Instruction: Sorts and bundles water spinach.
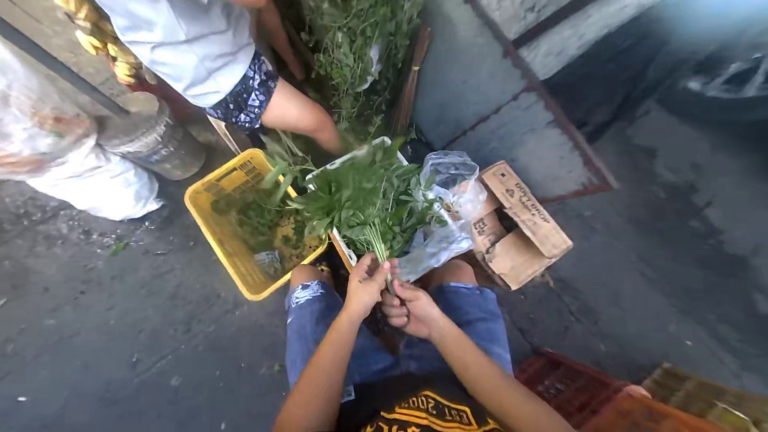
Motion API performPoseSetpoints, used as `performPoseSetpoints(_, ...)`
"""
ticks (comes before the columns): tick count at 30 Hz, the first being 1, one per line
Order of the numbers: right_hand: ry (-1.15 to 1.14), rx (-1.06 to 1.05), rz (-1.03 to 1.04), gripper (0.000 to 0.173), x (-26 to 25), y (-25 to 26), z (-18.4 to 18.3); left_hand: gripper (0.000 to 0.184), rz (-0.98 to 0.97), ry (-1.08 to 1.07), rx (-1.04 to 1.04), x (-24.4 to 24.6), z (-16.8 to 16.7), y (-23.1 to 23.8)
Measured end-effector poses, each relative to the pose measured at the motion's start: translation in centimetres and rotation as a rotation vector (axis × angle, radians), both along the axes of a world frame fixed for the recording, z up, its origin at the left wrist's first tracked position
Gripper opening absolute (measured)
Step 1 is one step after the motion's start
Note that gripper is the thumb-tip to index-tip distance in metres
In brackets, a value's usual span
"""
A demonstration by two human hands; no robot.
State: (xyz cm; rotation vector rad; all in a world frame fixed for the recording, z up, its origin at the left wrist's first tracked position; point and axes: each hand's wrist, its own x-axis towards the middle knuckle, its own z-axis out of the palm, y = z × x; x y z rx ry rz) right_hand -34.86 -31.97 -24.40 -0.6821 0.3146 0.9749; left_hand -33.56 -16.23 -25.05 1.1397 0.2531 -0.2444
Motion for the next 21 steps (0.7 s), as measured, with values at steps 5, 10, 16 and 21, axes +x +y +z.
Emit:
performPoseSetpoints(5,0.097,0.170,0.070,0.030,0.8,-0.7,-0.8,0.029,0.066,0.130,-0.268,0.7,-0.6,0.4)
performPoseSetpoints(10,0.007,0.064,0.092,0.033,1.7,-0.3,-1.7,0.033,0.056,0.099,-0.187,1.5,-0.8,0.9)
performPoseSetpoints(16,-0.382,-0.628,0.172,0.034,1.3,1.9,-1.1,0.027,0.170,0.075,0.078,1.8,-1.8,1.3)
performPoseSetpoints(21,-0.152,-0.471,0.005,0.032,1.1,2.8,-0.2,0.039,0.119,0.085,0.249,1.7,-1.8,1.7)
